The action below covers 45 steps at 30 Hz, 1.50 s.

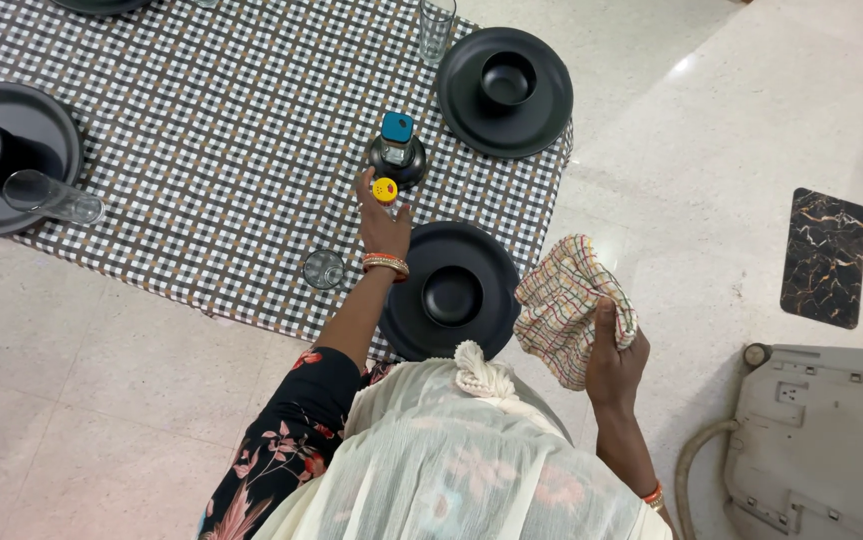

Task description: The person wipes drinking glasses, plates, small bowls, and condiment shakers with a cloth by hand, arranging the items on the table.

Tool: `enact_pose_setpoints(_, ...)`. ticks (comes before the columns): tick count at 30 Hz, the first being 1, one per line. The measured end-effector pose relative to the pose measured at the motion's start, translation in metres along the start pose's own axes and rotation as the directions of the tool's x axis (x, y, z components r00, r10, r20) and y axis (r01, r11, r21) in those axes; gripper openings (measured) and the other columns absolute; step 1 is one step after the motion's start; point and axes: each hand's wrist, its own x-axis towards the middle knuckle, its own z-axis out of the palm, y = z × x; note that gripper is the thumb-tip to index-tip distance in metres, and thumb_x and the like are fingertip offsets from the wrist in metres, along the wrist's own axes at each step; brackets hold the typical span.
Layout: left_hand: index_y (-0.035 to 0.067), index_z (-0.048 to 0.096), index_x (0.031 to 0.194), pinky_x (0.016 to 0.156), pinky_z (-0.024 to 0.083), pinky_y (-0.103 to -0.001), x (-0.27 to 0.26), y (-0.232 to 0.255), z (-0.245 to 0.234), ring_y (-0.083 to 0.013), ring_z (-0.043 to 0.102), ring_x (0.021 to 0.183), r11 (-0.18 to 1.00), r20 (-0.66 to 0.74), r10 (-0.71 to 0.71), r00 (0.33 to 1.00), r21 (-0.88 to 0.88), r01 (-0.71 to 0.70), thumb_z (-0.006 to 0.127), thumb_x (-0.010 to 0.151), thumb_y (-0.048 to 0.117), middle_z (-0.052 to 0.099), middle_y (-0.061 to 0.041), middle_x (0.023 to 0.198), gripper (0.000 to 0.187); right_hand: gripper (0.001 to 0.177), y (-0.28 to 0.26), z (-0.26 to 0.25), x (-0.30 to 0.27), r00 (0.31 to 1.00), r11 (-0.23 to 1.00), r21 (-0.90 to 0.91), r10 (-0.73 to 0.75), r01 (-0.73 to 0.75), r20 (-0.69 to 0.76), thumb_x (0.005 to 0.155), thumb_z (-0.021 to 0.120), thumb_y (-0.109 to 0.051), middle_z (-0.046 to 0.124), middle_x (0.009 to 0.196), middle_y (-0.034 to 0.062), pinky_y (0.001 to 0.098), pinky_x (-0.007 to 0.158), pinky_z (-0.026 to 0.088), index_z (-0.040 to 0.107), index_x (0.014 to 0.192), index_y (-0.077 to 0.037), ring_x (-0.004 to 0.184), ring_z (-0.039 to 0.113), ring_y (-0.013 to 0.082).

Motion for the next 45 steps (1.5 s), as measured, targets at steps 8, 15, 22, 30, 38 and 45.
enact_pose_setpoints(8, 0.01, 0.024, 0.155, 0.114, 0.045, -0.048, -0.026, 0.032, -0.013, -0.046, 0.037, 0.147, 0.968, -0.099, 0.25, 0.963, -0.003, -0.251, 0.08, 0.082, 0.003, 0.027, -0.025, 0.163, 0.093, 0.049, 0.0, -0.003, 0.004, 0.999, 0.998, -0.033, -0.046, 0.046, -0.017, 0.11, 0.052, -0.044, 0.063, 0.087, -0.0016, 0.0244, 0.063, 0.042, 0.069, 0.116, 0.001, 0.075, 0.05, 0.0037)
enact_pose_setpoints(15, 0.005, 0.022, 0.159, 0.125, 0.036, -0.052, -0.074, 0.069, -0.028, -0.0379, 0.039, 0.151, 0.914, -0.024, 0.363, 0.932, -0.188, -0.361, 0.072, 0.093, 0.014, 0.036, -0.02, 0.163, 0.084, 0.048, 0.003, -0.018, 0.006, 0.994, 0.998, 0.045, 0.036, -0.032, -0.107, 0.111, 0.054, -0.042, 0.065, 0.104, 0.0027, 0.0268, 0.075, 0.045, 0.068, 0.124, 0.002, 0.091, 0.054, 0.0082)
enact_pose_setpoints(22, 0.004, 0.033, 0.156, 0.128, 0.033, -0.05, -0.111, 0.081, -0.032, -0.0357, 0.039, 0.154, 0.904, 0.086, 0.41, 0.908, -0.17, -0.392, 0.067, 0.1, 0.015, 0.041, -0.016, 0.162, 0.067, 0.05, 0.018, -0.043, 0.019, 0.979, 0.939, 0.326, 0.157, -0.107, -0.132, 0.109, 0.056, -0.035, 0.065, 0.128, 0.0116, 0.0336, 0.098, 0.053, 0.058, 0.136, 0.007, 0.115, 0.062, 0.0176)
enact_pose_setpoints(30, 0.005, 0.044, 0.147, 0.126, 0.036, -0.05, -0.146, 0.111, -0.013, -0.0372, 0.037, 0.156, 0.92, 0.06, 0.386, 0.921, -0.095, -0.38, 0.063, 0.103, 0.013, 0.048, -0.016, 0.159, 0.049, 0.057, 0.054, -0.078, 0.098, 0.969, 0.795, 0.559, 0.233, -0.237, 0.079, 0.109, 0.045, -0.034, 0.058, 0.145, 0.0168, 0.0399, 0.111, 0.053, 0.044, 0.148, 0.007, 0.132, 0.061, 0.0245)
enact_pose_setpoints(38, 0.009, 0.06, 0.132, 0.12, 0.041, -0.049, -0.19, 0.157, 0.089, -0.0385, 0.043, 0.151, 0.935, 0.012, 0.354, 0.935, 0.014, -0.354, 0.061, 0.102, 0.016, 0.054, -0.014, 0.154, 0.03, 0.051, 0.119, -0.139, 0.18, 0.912, 0.661, 0.643, 0.171, -0.387, 0.373, 0.112, 0.048, -0.036, 0.059, 0.143, 0.0146, 0.0419, 0.107, 0.052, 0.049, 0.146, 0.001, 0.129, 0.06, 0.0252)
enact_pose_setpoints(45, 0.015, 0.065, 0.129, 0.124, 0.034, -0.054, -0.135, 0.157, 0.119, -0.0419, 0.037, 0.15, 0.872, -0.247, 0.459, 0.853, 0.307, -0.38, 0.07, 0.101, 0.022, 0.05, -0.015, 0.155, 0.029, 0.043, 0.126, -0.189, 0.229, 0.865, 0.547, 0.675, 0.378, -0.496, 0.329, 0.106, 0.052, -0.035, 0.063, 0.136, 0.0113, 0.0464, 0.101, 0.057, 0.054, 0.138, -0.006, 0.123, 0.064, 0.0258)
